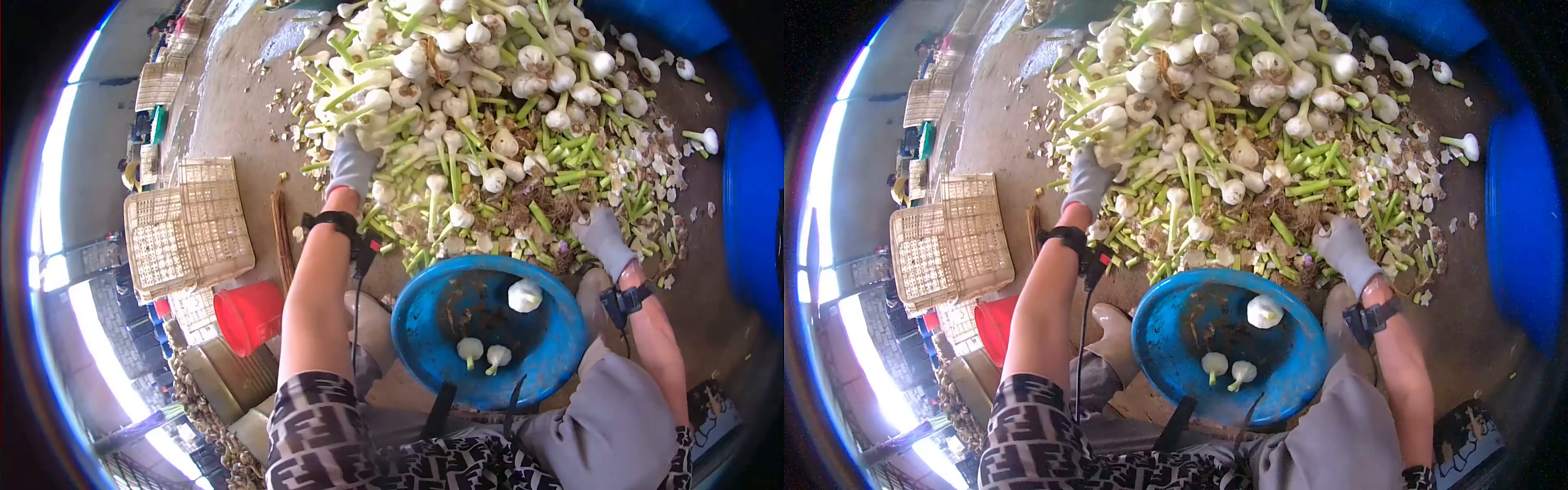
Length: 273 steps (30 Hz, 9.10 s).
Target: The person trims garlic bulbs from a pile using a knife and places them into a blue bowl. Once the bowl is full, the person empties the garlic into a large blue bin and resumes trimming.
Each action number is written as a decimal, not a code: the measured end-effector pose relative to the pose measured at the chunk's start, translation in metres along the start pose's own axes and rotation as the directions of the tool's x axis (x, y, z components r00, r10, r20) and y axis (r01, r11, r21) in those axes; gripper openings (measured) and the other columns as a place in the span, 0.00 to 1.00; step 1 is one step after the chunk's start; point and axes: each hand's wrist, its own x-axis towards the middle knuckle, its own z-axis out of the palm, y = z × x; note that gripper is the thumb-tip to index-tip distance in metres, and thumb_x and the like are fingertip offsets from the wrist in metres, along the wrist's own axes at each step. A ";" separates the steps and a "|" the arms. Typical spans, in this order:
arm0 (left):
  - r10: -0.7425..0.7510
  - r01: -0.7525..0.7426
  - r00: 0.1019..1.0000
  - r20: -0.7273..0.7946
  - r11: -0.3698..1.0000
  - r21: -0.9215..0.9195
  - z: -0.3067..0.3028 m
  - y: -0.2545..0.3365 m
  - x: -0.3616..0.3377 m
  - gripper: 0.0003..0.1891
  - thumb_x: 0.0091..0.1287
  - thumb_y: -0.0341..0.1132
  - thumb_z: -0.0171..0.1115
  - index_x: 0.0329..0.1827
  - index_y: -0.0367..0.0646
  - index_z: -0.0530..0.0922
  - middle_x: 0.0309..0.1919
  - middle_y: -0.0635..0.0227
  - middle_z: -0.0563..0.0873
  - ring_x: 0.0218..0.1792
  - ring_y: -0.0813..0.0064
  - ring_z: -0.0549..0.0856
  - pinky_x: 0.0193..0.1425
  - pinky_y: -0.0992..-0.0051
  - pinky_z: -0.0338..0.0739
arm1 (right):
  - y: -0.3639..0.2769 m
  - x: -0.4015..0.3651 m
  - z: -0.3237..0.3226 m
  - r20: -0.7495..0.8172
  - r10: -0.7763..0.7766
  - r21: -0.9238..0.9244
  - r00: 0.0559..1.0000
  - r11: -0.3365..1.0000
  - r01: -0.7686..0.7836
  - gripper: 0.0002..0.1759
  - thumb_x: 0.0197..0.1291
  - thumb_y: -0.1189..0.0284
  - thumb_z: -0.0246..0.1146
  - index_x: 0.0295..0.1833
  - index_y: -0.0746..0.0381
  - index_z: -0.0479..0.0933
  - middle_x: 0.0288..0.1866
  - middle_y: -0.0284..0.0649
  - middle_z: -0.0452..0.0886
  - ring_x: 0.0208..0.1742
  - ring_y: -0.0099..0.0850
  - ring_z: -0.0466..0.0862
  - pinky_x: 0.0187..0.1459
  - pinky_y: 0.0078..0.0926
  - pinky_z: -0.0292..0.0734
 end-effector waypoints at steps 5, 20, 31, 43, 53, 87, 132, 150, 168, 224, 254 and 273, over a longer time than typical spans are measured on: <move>-0.242 0.381 0.889 0.388 0.862 -0.336 0.014 0.031 -0.032 0.19 0.54 0.40 0.65 0.49 0.43 0.78 0.42 0.58 0.81 0.40 0.68 0.83 0.41 0.71 0.78 | 0.002 -0.002 -0.007 0.065 -0.016 -0.084 0.998 0.996 0.022 0.18 0.48 0.64 0.58 0.47 0.53 0.79 0.38 0.50 0.81 0.43 0.45 0.80 0.46 0.38 0.75; 0.017 0.498 0.860 0.510 0.194 -0.845 0.055 0.078 -0.120 0.12 0.69 0.36 0.48 0.39 0.37 0.77 0.28 0.67 0.81 0.30 0.77 0.81 0.34 0.79 0.76 | 0.015 0.000 0.009 -0.059 -0.046 -0.017 0.997 0.999 0.045 0.12 0.48 0.67 0.57 0.38 0.56 0.79 0.32 0.49 0.81 0.36 0.47 0.81 0.40 0.41 0.77; 0.188 0.354 0.905 0.382 0.167 -0.920 0.139 0.090 -0.156 0.11 0.64 0.35 0.56 0.47 0.44 0.71 0.38 0.70 0.78 0.38 0.77 0.78 0.40 0.73 0.77 | -0.084 -0.017 -0.014 0.005 -0.657 -0.116 0.754 0.749 0.653 0.12 0.43 0.67 0.62 0.35 0.55 0.71 0.27 0.39 0.77 0.35 0.39 0.81 0.36 0.37 0.74; 0.278 -0.192 0.885 0.375 0.949 -0.250 0.094 0.135 -0.163 0.11 0.62 0.40 0.53 0.40 0.44 0.74 0.31 0.68 0.78 0.29 0.69 0.76 0.28 0.72 0.71 | -0.052 -0.001 -0.007 -0.044 -0.485 0.029 0.873 0.873 0.487 0.14 0.45 0.67 0.61 0.41 0.55 0.76 0.32 0.44 0.81 0.36 0.42 0.81 0.37 0.38 0.76; 0.294 0.818 0.574 0.764 -0.183 -0.545 0.052 0.126 -0.150 0.18 0.70 0.46 0.47 0.50 0.40 0.72 0.41 0.63 0.79 0.42 0.66 0.79 0.47 0.70 0.76 | -0.008 0.004 -0.022 -0.008 0.017 0.144 1.000 0.989 -0.015 0.18 0.48 0.63 0.60 0.44 0.60 0.79 0.37 0.50 0.82 0.40 0.45 0.82 0.44 0.35 0.76; 0.062 0.286 0.879 0.472 0.723 -0.628 0.066 0.002 -0.095 0.13 0.59 0.35 0.61 0.44 0.37 0.77 0.29 0.67 0.81 0.32 0.84 0.76 0.34 0.79 0.72 | -0.043 0.013 0.006 0.207 -0.019 0.081 0.978 0.997 0.002 0.18 0.47 0.64 0.59 0.42 0.62 0.78 0.35 0.52 0.81 0.41 0.45 0.82 0.44 0.36 0.76; 0.470 -0.218 0.793 0.388 0.813 -0.539 0.030 0.145 -0.153 0.18 0.53 0.33 0.67 0.47 0.40 0.75 0.39 0.59 0.82 0.40 0.65 0.82 0.43 0.70 0.77 | -0.009 -0.003 -0.019 0.387 0.050 0.791 0.921 0.494 -0.360 0.14 0.58 0.64 0.59 0.43 0.63 0.77 0.31 0.39 0.82 0.32 0.29 0.82 0.34 0.26 0.78; 0.278 0.266 0.823 0.494 0.581 -0.769 0.032 0.133 -0.158 0.14 0.63 0.34 0.59 0.49 0.35 0.78 0.38 0.70 0.82 0.40 0.82 0.77 0.44 0.81 0.72 | -0.026 0.026 -0.045 0.375 -0.089 -0.021 0.923 0.994 0.104 0.13 0.48 0.67 0.59 0.40 0.57 0.81 0.30 0.43 0.82 0.32 0.37 0.82 0.38 0.29 0.76; -0.143 0.350 0.935 0.326 0.206 -0.914 0.033 0.029 -0.020 0.16 0.66 0.41 0.56 0.46 0.35 0.74 0.35 0.63 0.81 0.35 0.69 0.82 0.36 0.70 0.78 | 0.003 -0.001 -0.012 0.066 0.007 -0.001 0.998 1.000 -0.007 0.16 0.46 0.62 0.61 0.42 0.55 0.80 0.33 0.44 0.83 0.38 0.40 0.82 0.42 0.33 0.76; -0.375 0.312 0.895 0.244 0.914 0.260 0.062 -0.154 -0.054 0.32 0.49 0.47 0.66 0.58 0.44 0.71 0.51 0.50 0.78 0.53 0.55 0.78 0.56 0.64 0.72 | -0.003 -0.003 0.008 -0.015 0.097 0.010 0.995 0.995 -0.096 0.18 0.49 0.62 0.62 0.45 0.59 0.79 0.31 0.48 0.82 0.35 0.44 0.83 0.39 0.36 0.77; 0.264 0.246 0.834 0.485 0.609 -0.754 0.025 0.132 -0.157 0.12 0.50 0.36 0.69 0.34 0.38 0.80 0.26 0.72 0.83 0.29 0.82 0.80 0.34 0.78 0.76 | -0.060 -0.012 -0.020 -0.090 -0.613 0.118 0.785 0.776 0.620 0.09 0.45 0.69 0.60 0.34 0.58 0.76 0.27 0.43 0.79 0.32 0.45 0.80 0.33 0.36 0.74; 0.420 -0.169 0.906 0.059 0.487 -0.857 0.119 0.142 -0.169 0.16 0.65 0.36 0.54 0.54 0.41 0.72 0.46 0.62 0.78 0.49 0.63 0.76 0.55 0.69 0.71 | -0.074 -0.009 -0.051 0.067 -0.300 0.840 0.952 0.532 0.109 0.10 0.55 0.72 0.63 0.42 0.65 0.78 0.32 0.34 0.81 0.34 0.25 0.79 0.40 0.21 0.74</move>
